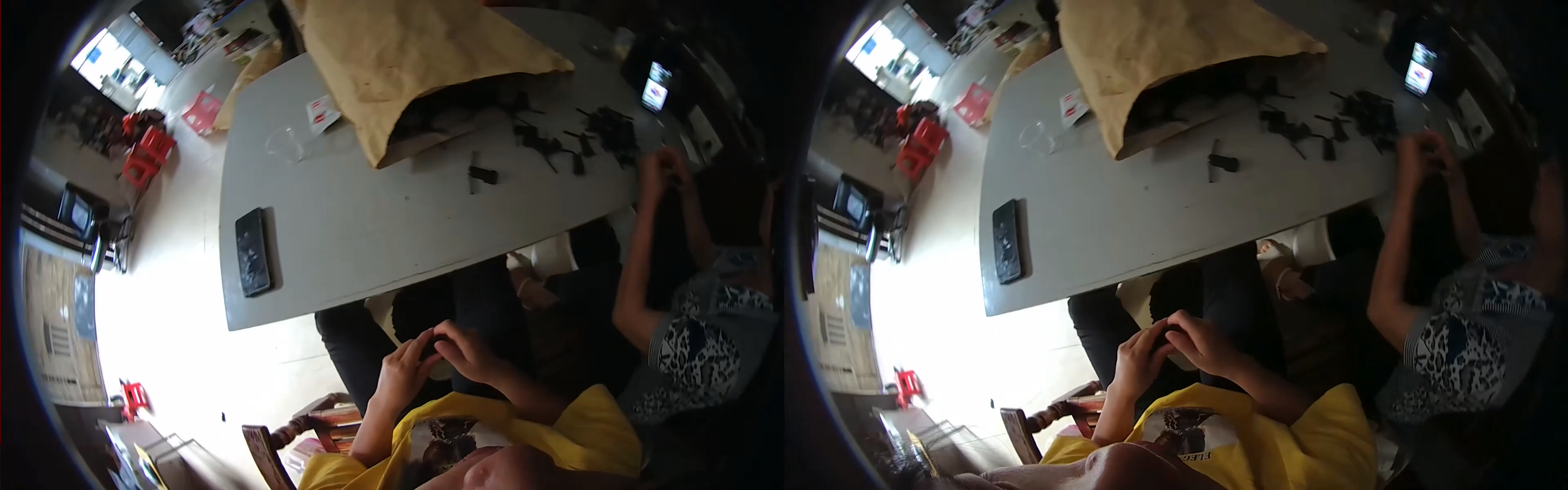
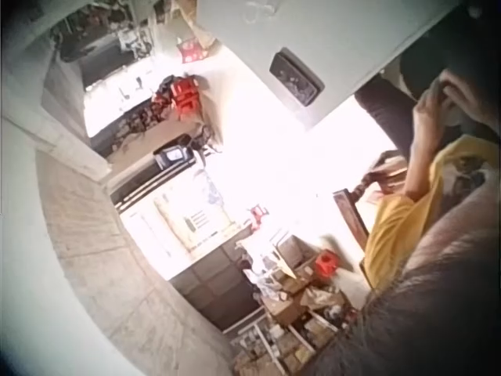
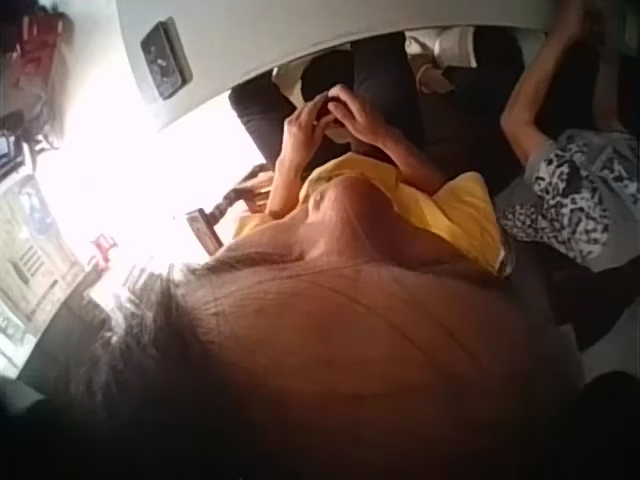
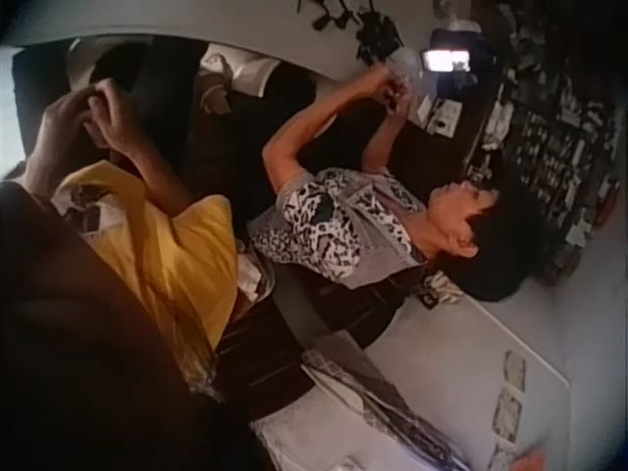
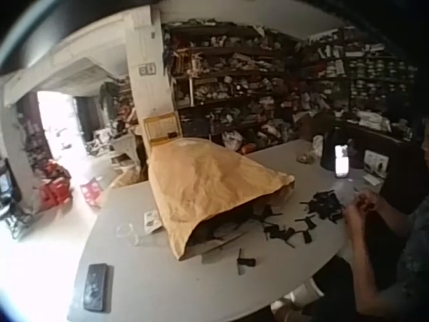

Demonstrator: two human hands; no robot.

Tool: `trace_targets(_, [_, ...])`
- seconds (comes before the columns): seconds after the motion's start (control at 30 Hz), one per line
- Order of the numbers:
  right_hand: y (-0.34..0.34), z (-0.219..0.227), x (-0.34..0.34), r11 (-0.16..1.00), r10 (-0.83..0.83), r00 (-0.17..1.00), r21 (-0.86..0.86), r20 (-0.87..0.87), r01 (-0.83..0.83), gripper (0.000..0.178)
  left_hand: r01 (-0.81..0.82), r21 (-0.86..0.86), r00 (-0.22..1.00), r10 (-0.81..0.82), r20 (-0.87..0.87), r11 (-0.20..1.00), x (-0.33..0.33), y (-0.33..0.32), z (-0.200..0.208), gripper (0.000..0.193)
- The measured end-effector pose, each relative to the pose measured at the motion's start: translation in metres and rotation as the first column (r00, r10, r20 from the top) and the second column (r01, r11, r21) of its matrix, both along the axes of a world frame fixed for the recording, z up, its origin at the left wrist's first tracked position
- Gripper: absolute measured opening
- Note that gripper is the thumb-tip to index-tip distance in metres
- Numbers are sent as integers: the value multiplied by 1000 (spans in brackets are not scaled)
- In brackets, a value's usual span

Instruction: Assembling or sorting small plastic components at a workbench.

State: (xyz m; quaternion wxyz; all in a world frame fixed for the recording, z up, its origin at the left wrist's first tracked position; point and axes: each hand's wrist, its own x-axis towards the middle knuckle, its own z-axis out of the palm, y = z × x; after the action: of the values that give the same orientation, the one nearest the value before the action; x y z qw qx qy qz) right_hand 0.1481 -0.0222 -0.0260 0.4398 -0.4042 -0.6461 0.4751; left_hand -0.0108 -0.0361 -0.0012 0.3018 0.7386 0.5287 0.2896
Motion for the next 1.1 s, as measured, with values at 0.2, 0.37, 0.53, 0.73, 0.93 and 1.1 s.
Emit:
trace_targets(0.2, [-12, -10, -3, 987, 5, 1000, -161, 20, -1, 12, -8, 72, 963, -12, 269, 997, 10, -6, 3, 21])
trace_targets(0.37, [-17, -9, -9, 974, -42, 998, -226, -54, 29, 13, 17, 121, 957, -51, 285, 993, 6, -7, -2, 17])
trace_targets(0.53, [-14, -1, -11, 992, 20, 999, -128, 33, -16, 13, -32, 95, 920, -8, 392, 995, 2, -4, -7, 5])
trace_targets(0.73, [11, 5, -3, 980, -22, 979, 198, 204, -20, 11, 27, 65, 916, -50, 399, 998, -6, -2, -9, 4])
trace_targets(0.93, [118, 38, 26, 696, -614, 670, 686, 417, 211, 22, -4, -236, 871, 120, 477, 972, -8, -16, -25, 14])
trace_targets(1.1, [168, 8, 50, 669, -739, 202, 737, 643, 98, 36, 85, -303, 863, 82, 499, 949, -6, -17, -29, 16])
